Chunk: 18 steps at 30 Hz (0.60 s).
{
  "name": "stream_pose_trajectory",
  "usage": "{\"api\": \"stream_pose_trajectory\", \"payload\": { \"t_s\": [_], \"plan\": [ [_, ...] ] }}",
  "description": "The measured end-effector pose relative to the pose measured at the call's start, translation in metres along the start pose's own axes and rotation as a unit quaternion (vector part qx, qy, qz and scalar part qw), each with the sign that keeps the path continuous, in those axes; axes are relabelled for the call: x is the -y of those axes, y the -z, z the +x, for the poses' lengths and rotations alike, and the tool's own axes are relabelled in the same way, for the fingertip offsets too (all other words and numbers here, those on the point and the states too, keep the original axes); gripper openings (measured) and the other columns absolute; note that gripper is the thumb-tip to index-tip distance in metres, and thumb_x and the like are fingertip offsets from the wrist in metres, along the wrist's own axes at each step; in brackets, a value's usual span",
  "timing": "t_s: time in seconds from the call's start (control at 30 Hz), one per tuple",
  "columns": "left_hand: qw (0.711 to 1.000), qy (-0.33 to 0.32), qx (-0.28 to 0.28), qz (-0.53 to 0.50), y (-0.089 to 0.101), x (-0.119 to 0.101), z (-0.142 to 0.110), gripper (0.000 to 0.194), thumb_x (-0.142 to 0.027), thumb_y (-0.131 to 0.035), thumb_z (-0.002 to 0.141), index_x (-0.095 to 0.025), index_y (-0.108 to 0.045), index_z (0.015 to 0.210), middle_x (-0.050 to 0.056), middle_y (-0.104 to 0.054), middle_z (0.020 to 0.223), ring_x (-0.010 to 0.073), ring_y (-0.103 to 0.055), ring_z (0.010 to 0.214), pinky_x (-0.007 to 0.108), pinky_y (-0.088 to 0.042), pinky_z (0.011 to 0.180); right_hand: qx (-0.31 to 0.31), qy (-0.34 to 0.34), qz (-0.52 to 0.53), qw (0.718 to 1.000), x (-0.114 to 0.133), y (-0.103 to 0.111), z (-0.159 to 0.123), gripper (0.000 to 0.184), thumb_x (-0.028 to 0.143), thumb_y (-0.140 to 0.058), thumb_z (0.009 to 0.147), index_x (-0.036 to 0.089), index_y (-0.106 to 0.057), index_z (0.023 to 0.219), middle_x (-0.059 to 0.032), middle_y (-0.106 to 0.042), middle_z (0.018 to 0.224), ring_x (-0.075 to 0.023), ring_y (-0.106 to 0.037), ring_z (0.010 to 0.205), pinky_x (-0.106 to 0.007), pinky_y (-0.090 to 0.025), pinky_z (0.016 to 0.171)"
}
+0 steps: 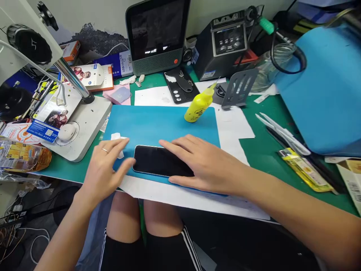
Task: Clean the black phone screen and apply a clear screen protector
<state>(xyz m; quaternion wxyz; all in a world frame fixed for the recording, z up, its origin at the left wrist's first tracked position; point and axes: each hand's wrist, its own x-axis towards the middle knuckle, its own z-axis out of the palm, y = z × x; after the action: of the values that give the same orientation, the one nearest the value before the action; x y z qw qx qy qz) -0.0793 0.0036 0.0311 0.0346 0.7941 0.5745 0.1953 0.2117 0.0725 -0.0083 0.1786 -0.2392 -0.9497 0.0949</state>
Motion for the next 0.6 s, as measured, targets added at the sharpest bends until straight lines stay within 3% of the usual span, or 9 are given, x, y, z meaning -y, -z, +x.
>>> {"api": "stream_pose_trajectory", "payload": {
  "t_s": [0.1,0.13,0.23,0.3,0.43,0.5,0.6],
  "plan": [
    [0.997,-0.009,0.077,0.006,-0.005,-0.006,0.007,0.104,-0.066,-0.078,0.086,-0.021,-0.027,0.165,0.018,-0.059,0.151,0.0392,-0.056,0.135,0.054,-0.041,0.113,-0.044,0.007,0.016,0.999,-0.001,0.003,0.001,0.074,0.045,-0.068,0.094,0.011,-0.044,0.156,-0.0194,-0.07,0.119,-0.0327,-0.066,0.102,-0.048,-0.06,0.085],
    [0.996,-0.007,0.089,0.014,-0.008,-0.008,0.01,0.112,-0.066,-0.082,0.081,-0.021,-0.025,0.166,0.018,-0.058,0.152,0.0409,-0.054,0.137,0.056,-0.038,0.115,-0.064,0.022,0.014,0.998,-0.002,0.005,0.001,0.07,0.039,-0.066,0.095,0.014,-0.043,0.156,-0.0164,-0.071,0.113,-0.0309,-0.067,0.098,-0.047,-0.061,0.083],
    [0.996,-0.013,0.091,0.01,-0.015,-0.013,0.019,0.096,-0.058,-0.085,0.082,-0.023,-0.04,0.158,0.015,-0.061,0.148,0.0392,-0.053,0.137,0.056,-0.035,0.118,-0.111,0.054,0.016,0.992,-0.007,0.009,0.001,0.065,0.025,-0.061,0.099,0.024,-0.037,0.16,-0.009,-0.073,0.103,-0.027,-0.069,0.091,-0.043,-0.061,0.081],
    [0.996,-0.016,0.092,-0.005,-0.021,-0.015,0.021,0.084,-0.057,-0.084,0.084,-0.024,-0.046,0.153,0.013,-0.061,0.147,0.0376,-0.053,0.136,0.055,-0.037,0.116,-0.115,0.042,0.02,0.992,-0.012,0.009,0.001,0.066,0.034,-0.063,0.1,0.024,-0.037,0.16,-0.0132,-0.072,0.116,-0.0294,-0.069,0.104,-0.046,-0.061,0.088],
    [0.997,0.013,0.08,-0.005,-0.031,-0.016,0.02,0.085,-0.059,-0.084,0.083,-0.024,-0.047,0.151,0.014,-0.057,0.149,0.0396,-0.05,0.138,0.059,-0.037,0.116,-0.074,-0.041,0.006,0.996,-0.028,0.005,0.002,0.089,0.065,-0.065,0.093,0.015,-0.036,0.161,-0.0249,-0.058,0.147,-0.0397,-0.056,0.135,-0.059,-0.052,0.109],
    [0.997,0.025,0.071,-0.005,-0.034,-0.017,0.019,0.083,-0.058,-0.082,0.085,-0.022,-0.047,0.15,0.015,-0.055,0.15,0.0397,-0.049,0.138,0.059,-0.038,0.115,-0.04,-0.063,0.011,0.997,-0.034,0.002,0.002,0.093,0.068,-0.064,0.092,0.014,-0.035,0.163,-0.0241,-0.057,0.15,-0.04,-0.054,0.137,-0.06,-0.051,0.11],
    [0.998,0.012,0.062,-0.007,-0.037,-0.02,0.019,0.071,-0.054,-0.08,0.089,-0.017,-0.051,0.143,0.016,-0.057,0.146,0.0388,-0.052,0.135,0.059,-0.039,0.114,-0.018,-0.047,0.008,0.999,-0.036,0.0,0.003,0.082,0.061,-0.064,0.096,0.014,-0.042,0.159,-0.0211,-0.064,0.139,-0.0361,-0.06,0.127,-0.055,-0.054,0.104]
  ]
}}
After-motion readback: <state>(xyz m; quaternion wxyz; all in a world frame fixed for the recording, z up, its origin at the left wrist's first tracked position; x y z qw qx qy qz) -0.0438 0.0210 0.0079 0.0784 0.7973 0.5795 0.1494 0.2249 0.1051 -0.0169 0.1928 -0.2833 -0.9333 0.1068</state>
